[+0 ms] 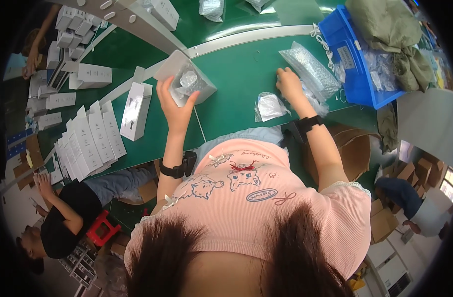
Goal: The person packs items by hand, picking up a box, inserting a bubble-wrapped object, and adding a small white packet. They close the box, place it on a stack, and then reach into a blue bin to retrieve more packets to place on the work surface.
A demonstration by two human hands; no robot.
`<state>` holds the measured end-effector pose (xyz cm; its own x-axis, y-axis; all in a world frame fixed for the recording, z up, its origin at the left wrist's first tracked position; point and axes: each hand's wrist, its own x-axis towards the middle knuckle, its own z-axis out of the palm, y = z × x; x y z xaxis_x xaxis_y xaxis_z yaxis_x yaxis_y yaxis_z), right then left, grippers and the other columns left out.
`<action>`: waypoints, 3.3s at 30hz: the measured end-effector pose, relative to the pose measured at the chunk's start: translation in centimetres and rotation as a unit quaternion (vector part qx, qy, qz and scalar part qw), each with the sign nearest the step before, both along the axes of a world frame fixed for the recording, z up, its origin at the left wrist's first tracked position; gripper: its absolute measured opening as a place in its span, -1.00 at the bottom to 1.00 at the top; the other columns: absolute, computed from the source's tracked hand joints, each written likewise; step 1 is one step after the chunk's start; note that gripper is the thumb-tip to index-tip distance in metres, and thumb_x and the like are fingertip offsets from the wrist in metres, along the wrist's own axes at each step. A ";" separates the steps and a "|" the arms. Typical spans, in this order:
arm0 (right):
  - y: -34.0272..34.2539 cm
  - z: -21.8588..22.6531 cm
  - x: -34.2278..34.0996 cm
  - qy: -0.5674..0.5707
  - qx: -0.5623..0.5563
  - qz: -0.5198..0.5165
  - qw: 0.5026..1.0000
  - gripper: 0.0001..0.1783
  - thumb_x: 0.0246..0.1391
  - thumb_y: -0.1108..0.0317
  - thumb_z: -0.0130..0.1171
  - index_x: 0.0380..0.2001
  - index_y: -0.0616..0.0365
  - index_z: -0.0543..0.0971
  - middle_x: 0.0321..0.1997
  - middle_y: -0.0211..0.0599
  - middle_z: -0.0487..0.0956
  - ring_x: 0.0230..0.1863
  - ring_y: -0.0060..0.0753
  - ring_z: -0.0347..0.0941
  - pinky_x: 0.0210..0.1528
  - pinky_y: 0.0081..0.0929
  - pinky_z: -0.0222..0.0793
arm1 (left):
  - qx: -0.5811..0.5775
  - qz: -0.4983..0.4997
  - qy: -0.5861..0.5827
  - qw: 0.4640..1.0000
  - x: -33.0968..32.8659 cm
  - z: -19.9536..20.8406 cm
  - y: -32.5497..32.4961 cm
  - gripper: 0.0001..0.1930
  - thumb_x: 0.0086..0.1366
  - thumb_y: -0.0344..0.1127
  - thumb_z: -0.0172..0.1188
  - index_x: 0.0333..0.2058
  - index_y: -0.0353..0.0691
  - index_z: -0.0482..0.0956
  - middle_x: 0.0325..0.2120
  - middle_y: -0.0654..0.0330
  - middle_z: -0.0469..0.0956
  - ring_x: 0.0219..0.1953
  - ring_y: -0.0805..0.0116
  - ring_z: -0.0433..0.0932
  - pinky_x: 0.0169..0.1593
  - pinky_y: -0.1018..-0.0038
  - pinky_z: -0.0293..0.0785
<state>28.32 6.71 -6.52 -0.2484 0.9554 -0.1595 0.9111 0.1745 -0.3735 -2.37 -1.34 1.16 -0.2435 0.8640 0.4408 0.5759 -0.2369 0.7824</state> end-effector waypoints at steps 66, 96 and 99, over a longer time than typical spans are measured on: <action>35.1 0.6 -36.0 0.020 -0.075 0.064 0.995 0.03 -0.27 -0.08 0.22 0.18 0.13 -0.04 0.01 0.33 0.25 -0.06 0.19 0.34 -0.07 -0.26 0.33 | -0.296 -0.189 0.058 0.934 -1.2 0.4 12.8 -0.64 -0.05 -0.25 0.25 -0.29 -0.33 0.48 -0.36 0.01 0.48 -0.23 0.09 0.46 -0.17 0.35 0.40; 0.9 13.0 -17.4 0.800 -0.030 -0.211 0.561 -0.29 -0.15 0.52 0.19 0.04 0.12 0.06 -0.05 -0.20 0.28 -0.04 -0.33 0.29 -0.04 -0.38 0.29 | -0.173 0.007 0.027 0.985 3.0 2.5 -0.4 -0.30 -0.26 -0.32 0.39 -0.16 -0.34 0.15 -0.20 -0.03 0.26 -0.10 0.06 0.32 -0.02 0.32 0.25; 0.5 11.8 -17.0 0.684 0.154 -0.166 0.693 -0.22 -0.19 0.56 0.22 0.05 0.09 -0.01 -0.04 -0.19 0.23 -0.05 -0.36 0.26 -0.05 -0.40 0.28 | -0.139 0.010 -0.088 0.986 3.8 0.8 -0.4 -0.26 -0.22 -0.34 0.40 -0.15 -0.32 0.03 -0.20 -0.12 0.26 -0.15 -0.03 0.35 -0.09 0.25 0.27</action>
